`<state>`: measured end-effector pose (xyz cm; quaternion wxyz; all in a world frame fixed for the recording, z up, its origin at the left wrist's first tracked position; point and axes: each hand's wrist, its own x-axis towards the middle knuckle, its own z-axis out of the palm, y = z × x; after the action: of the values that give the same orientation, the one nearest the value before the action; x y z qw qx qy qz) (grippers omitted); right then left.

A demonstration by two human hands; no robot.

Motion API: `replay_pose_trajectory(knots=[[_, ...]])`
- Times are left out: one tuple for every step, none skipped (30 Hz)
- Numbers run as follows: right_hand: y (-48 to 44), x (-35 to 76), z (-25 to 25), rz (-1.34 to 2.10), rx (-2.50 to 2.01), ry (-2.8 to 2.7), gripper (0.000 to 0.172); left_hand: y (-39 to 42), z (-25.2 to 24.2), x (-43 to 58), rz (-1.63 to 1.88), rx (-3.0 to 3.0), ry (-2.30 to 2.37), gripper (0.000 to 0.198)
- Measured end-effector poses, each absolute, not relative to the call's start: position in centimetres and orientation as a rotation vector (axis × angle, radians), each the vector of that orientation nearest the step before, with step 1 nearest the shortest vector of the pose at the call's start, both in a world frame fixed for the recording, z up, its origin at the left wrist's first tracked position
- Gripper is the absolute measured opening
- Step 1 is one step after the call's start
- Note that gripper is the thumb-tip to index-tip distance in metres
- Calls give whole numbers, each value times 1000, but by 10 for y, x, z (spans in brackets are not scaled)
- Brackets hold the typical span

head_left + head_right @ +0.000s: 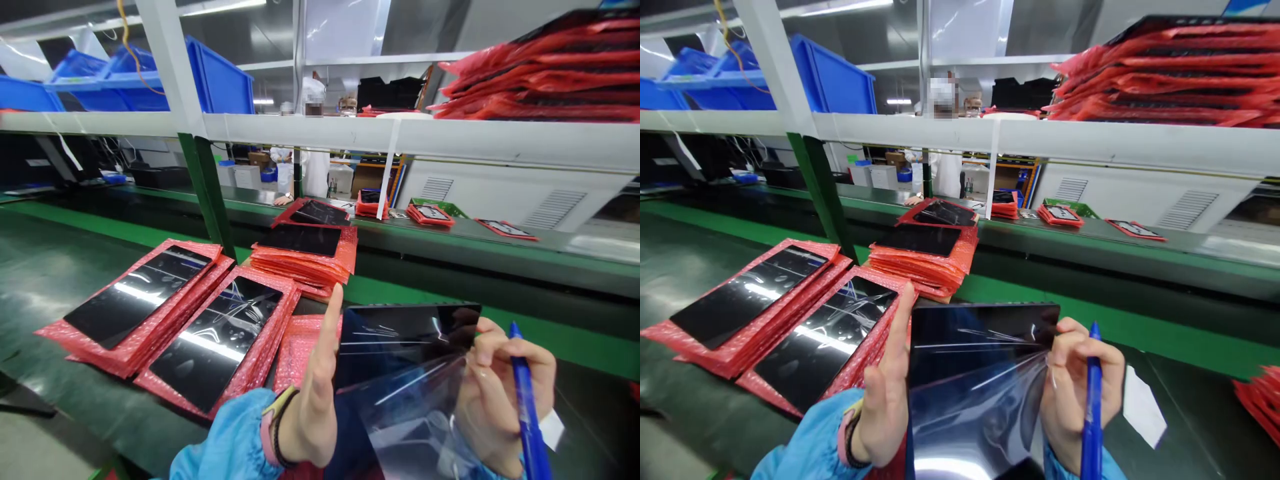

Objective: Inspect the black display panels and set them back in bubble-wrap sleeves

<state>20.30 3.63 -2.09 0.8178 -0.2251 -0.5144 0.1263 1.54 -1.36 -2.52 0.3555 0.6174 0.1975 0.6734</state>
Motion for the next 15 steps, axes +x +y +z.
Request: replay_pose_trajectory(knots=[[37, 205, -21, 251, -464, -1105, 29, -14, -28, 15, 1750, 1629, 517, 54], [38, 206, -21, 240, -452, -1104, 29, -15, -31, 15, 1760, 1642, 523, 56], [38, 207, -21, 237, -446, -1103, 30, -16, -34, 15, 1774, 1639, 526, 57], [37, 207, -21, 244, -451, -1093, 30, -16, -37, 16, 1781, 1622, 524, 58], [36, 207, -21, 259, -470, -1077, 30, -17, -40, 16, 1783, 1600, 518, 58], [34, 206, -21, 274, -491, -1059, 30, -18, -42, 16, 1780, 1578, 509, 58], [32, 206, -21, 284, -510, -1044, 30, -18, -44, 16, 1770, 1562, 499, 59], [31, 206, -21, 285, -523, -1031, 30, -19, -44, 16, 1754, 1545, 493, 60], [29, 205, -22, 276, -522, -1024, 30, -20, -44, 17, 1740, 1520, 497, 63], [29, 205, -22, 264, -517, -1019, 31, -21, -44, 18, 1726, 1487, 510, 68], [29, 205, -22, 254, -508, -1018, 32, -22, -43, 19, 1712, 1448, 524, 74], [29, 205, -22, 247, -495, -1016, 34, -23, -41, 20, 1680, 1413, 530, 80], [30, 205, -22, 242, -486, -1013, 34, -23, -40, 21, 1643, 1381, 527, 86], [30, 205, -22, 232, -476, -1010, 34, -24, -39, 22, 1614, 1358, 517, 89], [31, 205, -22, 223, -471, -1006, 34, -25, -37, 23, 1595, 1349, 505, 91]])
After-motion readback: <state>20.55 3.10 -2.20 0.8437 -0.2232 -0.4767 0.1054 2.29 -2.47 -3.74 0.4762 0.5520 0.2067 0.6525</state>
